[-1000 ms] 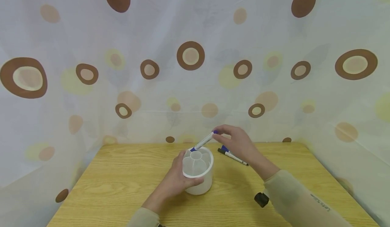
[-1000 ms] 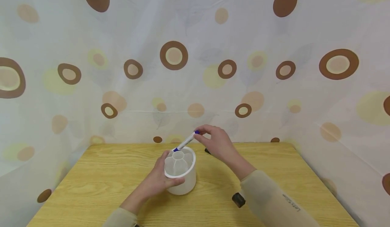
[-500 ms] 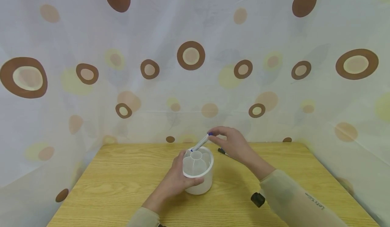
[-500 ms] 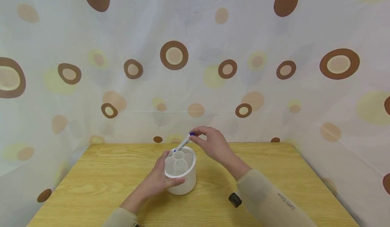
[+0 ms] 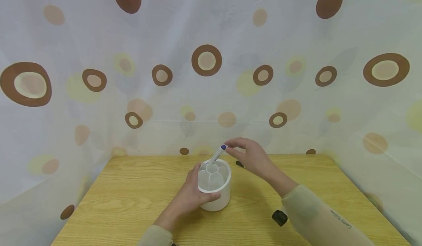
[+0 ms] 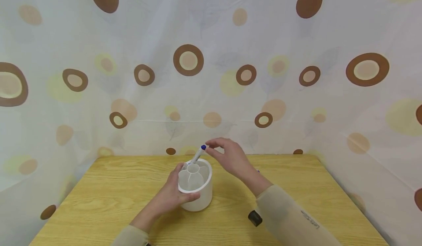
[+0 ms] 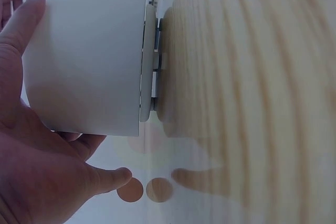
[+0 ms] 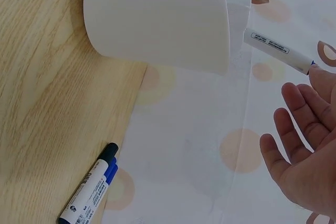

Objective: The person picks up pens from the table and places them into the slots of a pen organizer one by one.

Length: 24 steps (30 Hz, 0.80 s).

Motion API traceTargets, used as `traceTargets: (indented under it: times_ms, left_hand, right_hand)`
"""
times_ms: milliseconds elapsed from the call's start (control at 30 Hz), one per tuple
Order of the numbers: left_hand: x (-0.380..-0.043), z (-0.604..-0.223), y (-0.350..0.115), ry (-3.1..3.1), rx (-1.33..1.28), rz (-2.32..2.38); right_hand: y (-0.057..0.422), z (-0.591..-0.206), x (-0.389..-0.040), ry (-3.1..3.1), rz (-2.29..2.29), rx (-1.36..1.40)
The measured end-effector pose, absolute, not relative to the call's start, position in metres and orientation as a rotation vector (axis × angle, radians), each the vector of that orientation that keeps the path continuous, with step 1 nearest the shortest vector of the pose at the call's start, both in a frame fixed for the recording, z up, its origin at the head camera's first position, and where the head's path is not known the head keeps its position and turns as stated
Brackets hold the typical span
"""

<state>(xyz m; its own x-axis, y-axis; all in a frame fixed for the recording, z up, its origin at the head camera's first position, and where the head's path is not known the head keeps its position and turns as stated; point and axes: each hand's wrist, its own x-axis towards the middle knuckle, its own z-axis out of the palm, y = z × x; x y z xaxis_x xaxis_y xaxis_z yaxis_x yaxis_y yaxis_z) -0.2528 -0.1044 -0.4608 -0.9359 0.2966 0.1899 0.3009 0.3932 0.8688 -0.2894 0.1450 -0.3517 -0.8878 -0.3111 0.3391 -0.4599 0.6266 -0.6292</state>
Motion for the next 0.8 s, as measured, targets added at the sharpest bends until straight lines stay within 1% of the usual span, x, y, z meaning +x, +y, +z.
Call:
traceTargets:
  times_ms: [633,800]
  left_hand:
    - [-0.254,-0.463,-0.105,-2.617,-0.567,-1.637]
    - [-0.255,-0.463,-0.105,-2.630,-0.552,-1.644]
  right_hand:
    - [0.136,-0.348,-0.290,-2.617,1.142,0.617]
    - [0.131,-0.345,-0.291,-2.596,1.154,0.653]
